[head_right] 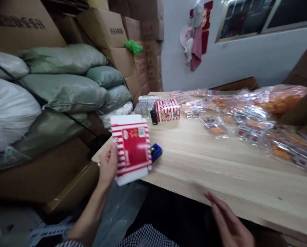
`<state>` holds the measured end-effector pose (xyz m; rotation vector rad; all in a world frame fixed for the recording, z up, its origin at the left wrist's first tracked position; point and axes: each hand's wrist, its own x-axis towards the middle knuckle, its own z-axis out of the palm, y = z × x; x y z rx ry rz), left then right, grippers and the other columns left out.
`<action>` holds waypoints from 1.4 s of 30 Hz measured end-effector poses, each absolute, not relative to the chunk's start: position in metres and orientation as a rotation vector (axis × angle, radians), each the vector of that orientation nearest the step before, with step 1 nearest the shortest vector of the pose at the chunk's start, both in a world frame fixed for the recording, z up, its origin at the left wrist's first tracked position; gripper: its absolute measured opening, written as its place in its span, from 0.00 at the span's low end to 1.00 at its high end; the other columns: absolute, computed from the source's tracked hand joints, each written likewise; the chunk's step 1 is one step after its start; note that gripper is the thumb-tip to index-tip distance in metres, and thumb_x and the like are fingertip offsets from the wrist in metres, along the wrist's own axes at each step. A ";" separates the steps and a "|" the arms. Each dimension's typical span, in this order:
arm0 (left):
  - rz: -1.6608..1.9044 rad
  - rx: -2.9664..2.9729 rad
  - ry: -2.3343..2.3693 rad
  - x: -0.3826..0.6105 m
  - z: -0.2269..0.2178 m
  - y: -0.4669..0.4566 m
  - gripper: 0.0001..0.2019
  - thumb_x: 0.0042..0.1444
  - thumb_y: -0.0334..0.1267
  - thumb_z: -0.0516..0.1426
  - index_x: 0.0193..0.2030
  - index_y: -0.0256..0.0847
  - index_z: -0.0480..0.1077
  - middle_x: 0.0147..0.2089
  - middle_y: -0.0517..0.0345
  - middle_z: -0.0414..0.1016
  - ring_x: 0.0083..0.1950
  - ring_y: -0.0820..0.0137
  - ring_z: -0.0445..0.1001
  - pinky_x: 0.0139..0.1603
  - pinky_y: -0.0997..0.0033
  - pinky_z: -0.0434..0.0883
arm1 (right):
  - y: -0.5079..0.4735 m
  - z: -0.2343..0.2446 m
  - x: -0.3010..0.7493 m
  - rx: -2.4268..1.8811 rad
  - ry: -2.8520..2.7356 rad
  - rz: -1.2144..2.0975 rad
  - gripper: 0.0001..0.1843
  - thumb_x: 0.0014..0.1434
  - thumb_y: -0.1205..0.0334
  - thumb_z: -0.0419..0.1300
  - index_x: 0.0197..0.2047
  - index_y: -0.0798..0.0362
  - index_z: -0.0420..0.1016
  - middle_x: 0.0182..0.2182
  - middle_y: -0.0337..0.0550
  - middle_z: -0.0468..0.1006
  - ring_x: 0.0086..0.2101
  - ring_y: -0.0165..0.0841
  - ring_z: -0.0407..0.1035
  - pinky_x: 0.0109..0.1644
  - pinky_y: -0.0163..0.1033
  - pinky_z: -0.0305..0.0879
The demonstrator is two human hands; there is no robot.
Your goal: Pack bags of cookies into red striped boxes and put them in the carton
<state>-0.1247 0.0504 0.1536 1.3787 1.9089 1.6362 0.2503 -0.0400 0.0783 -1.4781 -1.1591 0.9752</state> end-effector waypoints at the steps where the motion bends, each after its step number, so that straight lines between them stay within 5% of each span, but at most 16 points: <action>1: 1.587 1.271 1.668 -0.097 0.146 0.041 0.18 0.66 0.52 0.51 0.43 0.39 0.72 0.34 0.56 0.77 0.34 0.69 0.75 0.36 0.73 0.71 | -0.035 0.083 0.237 -1.441 -1.156 1.040 0.24 0.61 0.46 0.61 0.58 0.44 0.75 0.58 0.44 0.76 0.61 0.45 0.66 0.66 0.49 0.61; 5: 1.380 0.998 1.198 -0.013 0.117 0.015 0.20 0.65 0.52 0.51 0.55 0.41 0.68 0.46 0.51 0.80 0.43 0.64 0.79 0.45 0.65 0.76 | -0.018 0.090 0.203 -1.141 -1.040 1.393 0.35 0.61 0.47 0.63 0.68 0.44 0.61 0.56 0.49 0.78 0.54 0.44 0.74 0.58 0.51 0.71; 10: 1.528 1.597 1.372 0.008 0.128 0.021 0.23 0.64 0.41 0.56 0.64 0.47 0.59 0.66 0.49 0.65 0.64 0.61 0.67 0.64 0.56 0.66 | -0.027 0.076 0.229 -1.098 -1.034 1.375 0.27 0.62 0.48 0.62 0.62 0.47 0.71 0.51 0.50 0.81 0.45 0.44 0.79 0.49 0.46 0.76; 16: 1.149 2.421 1.531 0.010 0.133 0.042 0.13 0.59 0.40 0.61 0.52 0.48 0.72 0.58 0.49 0.71 0.60 0.53 0.65 0.62 0.46 0.60 | -0.047 0.076 0.267 -1.311 -1.262 1.111 0.23 0.66 0.47 0.57 0.60 0.47 0.75 0.56 0.47 0.78 0.55 0.45 0.72 0.60 0.49 0.68; 23: 0.419 1.968 1.033 0.014 0.123 0.062 0.09 0.58 0.44 0.60 0.35 0.40 0.73 0.35 0.57 0.77 0.37 0.64 0.73 0.41 0.67 0.69 | -0.055 0.077 0.278 -1.530 -1.401 0.935 0.24 0.67 0.45 0.53 0.59 0.45 0.76 0.55 0.46 0.79 0.55 0.46 0.72 0.61 0.51 0.66; 30: 0.098 1.291 0.759 0.016 0.100 0.074 0.24 0.49 0.50 0.67 0.49 0.40 0.74 0.48 0.53 0.81 0.50 0.57 0.78 0.52 0.61 0.72 | -0.046 0.079 0.282 -1.448 -1.647 1.012 0.21 0.69 0.51 0.52 0.63 0.40 0.71 0.57 0.45 0.77 0.55 0.45 0.72 0.62 0.52 0.64; 32: 0.182 1.141 0.790 0.023 0.090 0.075 0.25 0.48 0.51 0.67 0.49 0.38 0.73 0.47 0.50 0.82 0.48 0.56 0.79 0.52 0.58 0.72 | -0.039 0.059 0.276 -1.550 -1.710 0.884 0.30 0.64 0.48 0.59 0.67 0.39 0.64 0.62 0.48 0.72 0.60 0.48 0.67 0.64 0.54 0.61; 35: 0.284 0.993 0.834 0.035 0.087 0.078 0.25 0.46 0.49 0.68 0.47 0.37 0.73 0.42 0.49 0.82 0.43 0.57 0.80 0.48 0.60 0.73 | -0.027 0.015 0.259 -1.768 -1.937 0.620 0.75 0.24 0.46 0.80 0.73 0.42 0.50 0.65 0.61 0.64 0.63 0.68 0.55 0.65 0.71 0.50; 38: 0.318 0.960 0.808 0.043 0.092 0.081 0.22 0.46 0.48 0.68 0.43 0.35 0.74 0.40 0.48 0.82 0.41 0.59 0.81 0.47 0.61 0.74 | -0.020 -0.019 0.241 -1.846 -1.993 0.308 0.74 0.27 0.55 0.79 0.73 0.38 0.45 0.68 0.64 0.58 0.64 0.72 0.52 0.64 0.77 0.40; 42: 0.337 1.172 0.812 0.048 0.114 0.082 0.20 0.52 0.52 0.63 0.42 0.37 0.75 0.39 0.50 0.82 0.41 0.58 0.80 0.47 0.59 0.74 | -0.023 -0.021 0.229 -1.742 -1.963 0.236 0.74 0.33 0.64 0.74 0.75 0.40 0.33 0.68 0.62 0.55 0.64 0.68 0.53 0.64 0.71 0.49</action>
